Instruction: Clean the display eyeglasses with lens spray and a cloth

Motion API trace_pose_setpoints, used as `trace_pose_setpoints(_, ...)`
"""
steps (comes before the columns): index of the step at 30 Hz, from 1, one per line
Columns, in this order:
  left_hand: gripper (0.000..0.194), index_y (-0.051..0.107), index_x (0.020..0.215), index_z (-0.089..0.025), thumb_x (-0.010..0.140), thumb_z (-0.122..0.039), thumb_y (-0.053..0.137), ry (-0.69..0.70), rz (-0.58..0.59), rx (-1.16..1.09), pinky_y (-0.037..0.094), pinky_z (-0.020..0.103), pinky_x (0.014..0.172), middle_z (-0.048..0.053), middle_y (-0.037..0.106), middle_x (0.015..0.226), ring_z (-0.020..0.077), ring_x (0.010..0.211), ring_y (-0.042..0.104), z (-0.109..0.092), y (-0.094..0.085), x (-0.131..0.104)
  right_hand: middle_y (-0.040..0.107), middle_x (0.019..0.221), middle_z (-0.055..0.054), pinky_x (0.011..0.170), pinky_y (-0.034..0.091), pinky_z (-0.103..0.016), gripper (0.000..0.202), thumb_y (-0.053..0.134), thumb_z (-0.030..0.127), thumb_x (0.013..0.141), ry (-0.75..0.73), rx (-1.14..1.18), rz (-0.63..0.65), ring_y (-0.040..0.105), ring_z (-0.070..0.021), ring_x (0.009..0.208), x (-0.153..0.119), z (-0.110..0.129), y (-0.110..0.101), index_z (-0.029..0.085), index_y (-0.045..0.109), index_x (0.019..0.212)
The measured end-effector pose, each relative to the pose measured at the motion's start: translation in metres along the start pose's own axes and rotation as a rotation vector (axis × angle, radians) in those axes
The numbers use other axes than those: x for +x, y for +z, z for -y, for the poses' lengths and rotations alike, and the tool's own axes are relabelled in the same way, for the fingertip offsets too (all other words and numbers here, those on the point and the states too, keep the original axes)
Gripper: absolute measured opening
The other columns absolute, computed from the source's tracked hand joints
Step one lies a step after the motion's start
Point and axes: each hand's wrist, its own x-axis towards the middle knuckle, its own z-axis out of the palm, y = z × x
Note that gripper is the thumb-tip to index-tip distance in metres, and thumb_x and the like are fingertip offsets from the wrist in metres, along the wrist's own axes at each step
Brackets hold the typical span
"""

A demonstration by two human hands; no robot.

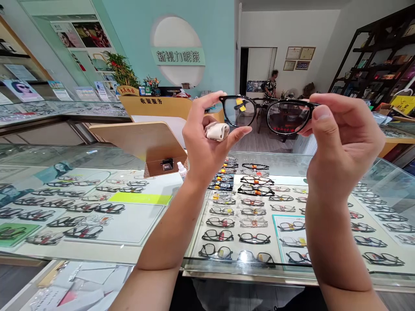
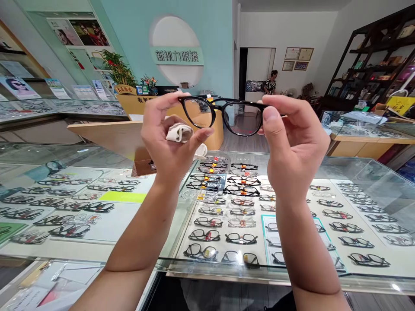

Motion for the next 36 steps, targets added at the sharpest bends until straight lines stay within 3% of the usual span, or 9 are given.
trace_pose_setpoints(7, 0.084, 0.071, 0.130, -0.028, 0.065, -0.069, 0.104, -0.012, -0.019, -0.022, 0.057, 0.041, 0.077, 0.009, 0.068, 0.136, 0.0268, 0.095, 0.066, -0.007, -0.002, 0.000, 0.070, 0.087, -0.001, 0.062, 0.050, -0.031, 0.018, 0.072, 0.026, 0.099, 0.242, 0.173, 0.027, 0.062, -0.0138, 0.071, 0.005, -0.006, -0.005, 0.030, 0.088, 0.107)
trace_pose_setpoints(11, 0.087, 0.070, 0.135, -0.031, 0.064, -0.065, 0.107, 0.002, -0.018, -0.006, 0.056, 0.040, 0.074, 0.009, 0.068, 0.138, 0.0317, 0.110, 0.067, -0.016, 0.000, -0.001, 0.071, 0.087, -0.001, 0.064, 0.048, -0.030, 0.018, 0.074, 0.024, 0.096, 0.327, 0.265, 0.021, 0.062, -0.0132, 0.073, 0.006, -0.005, -0.005, 0.029, 0.089, 0.104)
trace_pose_setpoints(14, 0.090, 0.067, 0.143, -0.035, 0.067, -0.061, 0.107, 0.073, 0.040, -0.037, 0.053, 0.037, 0.069, 0.009, 0.068, 0.140, 0.0347, 0.125, 0.065, -0.016, 0.002, -0.001, 0.075, 0.094, -0.002, 0.065, 0.045, -0.030, 0.017, 0.075, 0.023, 0.095, 0.352, 0.286, -0.001, 0.062, -0.0125, 0.074, 0.006, -0.003, -0.003, 0.028, 0.089, 0.103)
trace_pose_setpoints(17, 0.086, 0.066, 0.143, -0.037, 0.070, -0.060, 0.106, 0.068, 0.044, -0.061, 0.053, 0.036, 0.068, 0.009, 0.068, 0.137, 0.0338, 0.124, 0.066, -0.017, 0.003, -0.001, 0.075, 0.098, -0.001, 0.067, 0.046, -0.031, 0.016, 0.075, 0.024, 0.094, 0.354, 0.259, -0.016, 0.062, -0.0132, 0.077, 0.006, -0.002, -0.002, 0.030, 0.087, 0.102)
trace_pose_setpoints(22, 0.082, 0.065, 0.140, -0.038, 0.071, -0.064, 0.103, -0.001, 0.030, -0.076, 0.061, 0.041, 0.078, 0.009, 0.067, 0.133, 0.0349, 0.124, 0.068, -0.015, 0.003, -0.002, 0.073, 0.095, 0.000, 0.071, 0.048, -0.032, 0.013, 0.076, 0.025, 0.093, 0.332, 0.236, -0.027, 0.065, -0.0144, 0.082, 0.006, -0.002, -0.002, 0.030, 0.087, 0.099)
trace_pose_setpoints(29, 0.092, 0.056, 0.146, -0.042, 0.070, -0.062, 0.105, 0.068, 0.053, -0.070, 0.064, 0.044, 0.089, 0.009, 0.062, 0.139, 0.0350, 0.126, 0.069, -0.006, 0.005, -0.003, 0.073, 0.100, -0.001, 0.076, 0.050, -0.034, 0.013, 0.076, 0.023, 0.096, 0.318, 0.246, -0.008, 0.067, -0.0146, 0.085, 0.006, -0.007, -0.004, 0.027, 0.087, 0.102)
trace_pose_setpoints(33, 0.089, 0.058, 0.141, -0.037, 0.070, -0.071, 0.101, 0.118, 0.011, -0.103, 0.065, 0.039, 0.079, 0.010, 0.065, 0.134, 0.0306, 0.117, 0.073, -0.013, 0.007, -0.004, 0.076, 0.097, 0.001, 0.083, 0.052, -0.035, 0.013, 0.075, 0.027, 0.096, 0.363, 0.207, -0.002, 0.068, -0.0164, 0.088, 0.005, -0.010, -0.005, 0.031, 0.086, 0.101)
trace_pose_setpoints(36, 0.086, 0.056, 0.138, -0.034, 0.074, -0.072, 0.098, 0.067, -0.006, -0.107, 0.062, 0.035, 0.072, 0.009, 0.070, 0.123, 0.0264, 0.105, 0.075, -0.018, 0.007, -0.006, 0.079, 0.100, 0.001, 0.085, 0.053, -0.037, 0.010, 0.075, 0.030, 0.096, 0.403, 0.202, 0.014, 0.069, -0.0178, 0.090, 0.004, -0.010, -0.005, 0.032, 0.085, 0.098)
